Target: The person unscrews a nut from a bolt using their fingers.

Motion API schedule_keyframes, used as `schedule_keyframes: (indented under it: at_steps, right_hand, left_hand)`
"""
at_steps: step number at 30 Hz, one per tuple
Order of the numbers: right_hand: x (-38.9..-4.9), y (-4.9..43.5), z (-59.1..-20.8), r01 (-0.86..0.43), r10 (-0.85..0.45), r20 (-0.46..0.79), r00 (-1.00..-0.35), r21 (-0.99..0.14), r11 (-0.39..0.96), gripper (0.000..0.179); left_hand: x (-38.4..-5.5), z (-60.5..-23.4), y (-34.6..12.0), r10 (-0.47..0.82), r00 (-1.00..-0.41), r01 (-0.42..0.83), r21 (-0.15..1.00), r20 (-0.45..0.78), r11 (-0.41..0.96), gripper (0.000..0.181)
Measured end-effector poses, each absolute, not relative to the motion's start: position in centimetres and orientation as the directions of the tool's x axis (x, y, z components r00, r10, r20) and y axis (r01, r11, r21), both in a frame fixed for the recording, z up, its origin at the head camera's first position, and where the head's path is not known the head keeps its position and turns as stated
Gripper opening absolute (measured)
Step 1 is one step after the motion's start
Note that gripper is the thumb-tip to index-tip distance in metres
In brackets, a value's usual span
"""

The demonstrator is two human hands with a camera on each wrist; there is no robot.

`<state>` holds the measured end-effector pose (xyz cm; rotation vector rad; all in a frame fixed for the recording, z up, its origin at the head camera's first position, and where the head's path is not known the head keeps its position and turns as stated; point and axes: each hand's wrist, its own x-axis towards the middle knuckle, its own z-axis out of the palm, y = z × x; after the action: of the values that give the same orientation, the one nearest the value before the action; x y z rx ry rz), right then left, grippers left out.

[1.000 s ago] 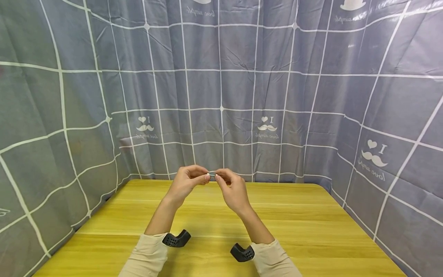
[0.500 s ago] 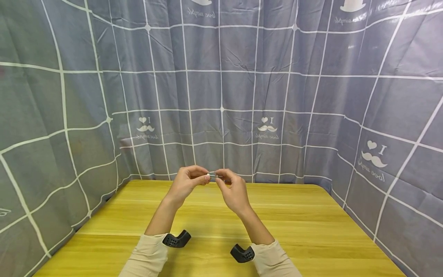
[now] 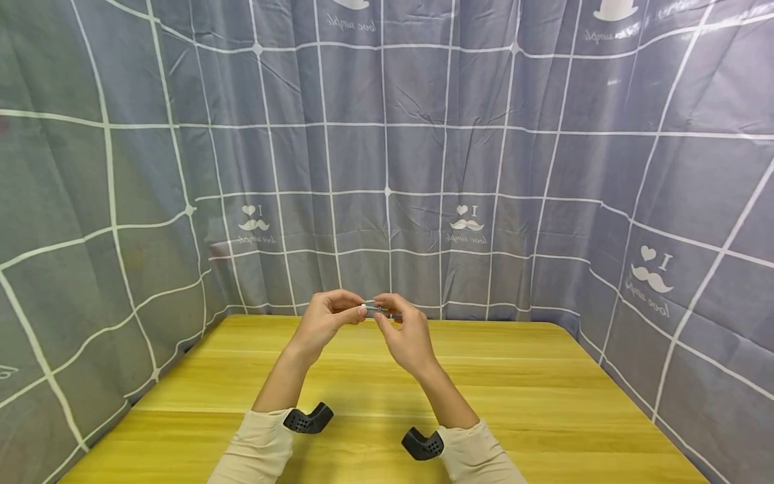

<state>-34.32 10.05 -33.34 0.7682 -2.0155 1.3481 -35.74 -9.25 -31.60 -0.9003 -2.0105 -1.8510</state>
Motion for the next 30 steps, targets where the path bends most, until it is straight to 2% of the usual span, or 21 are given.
schedule_keyframes:
  at_steps: [3,6,11,16,19,25,30]
  right_hand:
    - [-34.31,10.02,-33.35,-0.711,-0.134,0.715,-0.687,-0.622,0.327,0.034]
    - [-34.33,10.03,-33.39,-0.697,-0.126,0.701,-0.702,-0.639,0.326,0.028]
    - [-34.35,10.09,-33.38,-0.729,-0.134,0.730,-0.670,-0.612,0.308,0.018]
    - [-34.19,9.99,-33.26,-0.707,-0.145,0.704,-0.695,-0.635,0.312,0.036]
    - [-34.22,10.01,-33.32,-0.693,-0.137,0.692,-0.709,-0.647,0.319,0.032]
    - [-34.48,10.09,-33.43,-0.728,-0.122,0.735,-0.667,-0.607,0.320,0.018]
    - [-34.48,10.03,-33.35,-0.730,-0.131,0.731,-0.669,-0.613,0.302,0.028]
  left_hand:
    - [-35.67,-31.53,-9.26,0.260,-0.775,0.594,0.805,0.576,-0.013,0.016]
    - [-35.68,-31.54,-9.27,0.259,-0.777,0.591,0.806,0.574,-0.014,0.015]
    - [-35.67,-31.56,-9.33,0.259,-0.776,0.595,0.804,0.576,-0.007,0.016]
    - [-35.59,-31.46,-9.40,0.262,-0.772,0.599,0.801,0.579,-0.004,0.015]
    - [-35.58,-31.46,-9.40,0.262,-0.771,0.600,0.800,0.580,-0.007,0.014]
    - [-35.56,-31.42,-9.40,0.260,-0.770,0.602,0.798,0.583,-0.006,0.014]
    - [-35.70,-31.58,-9.42,0.259,-0.770,0.603,0.798,0.583,-0.001,0.017]
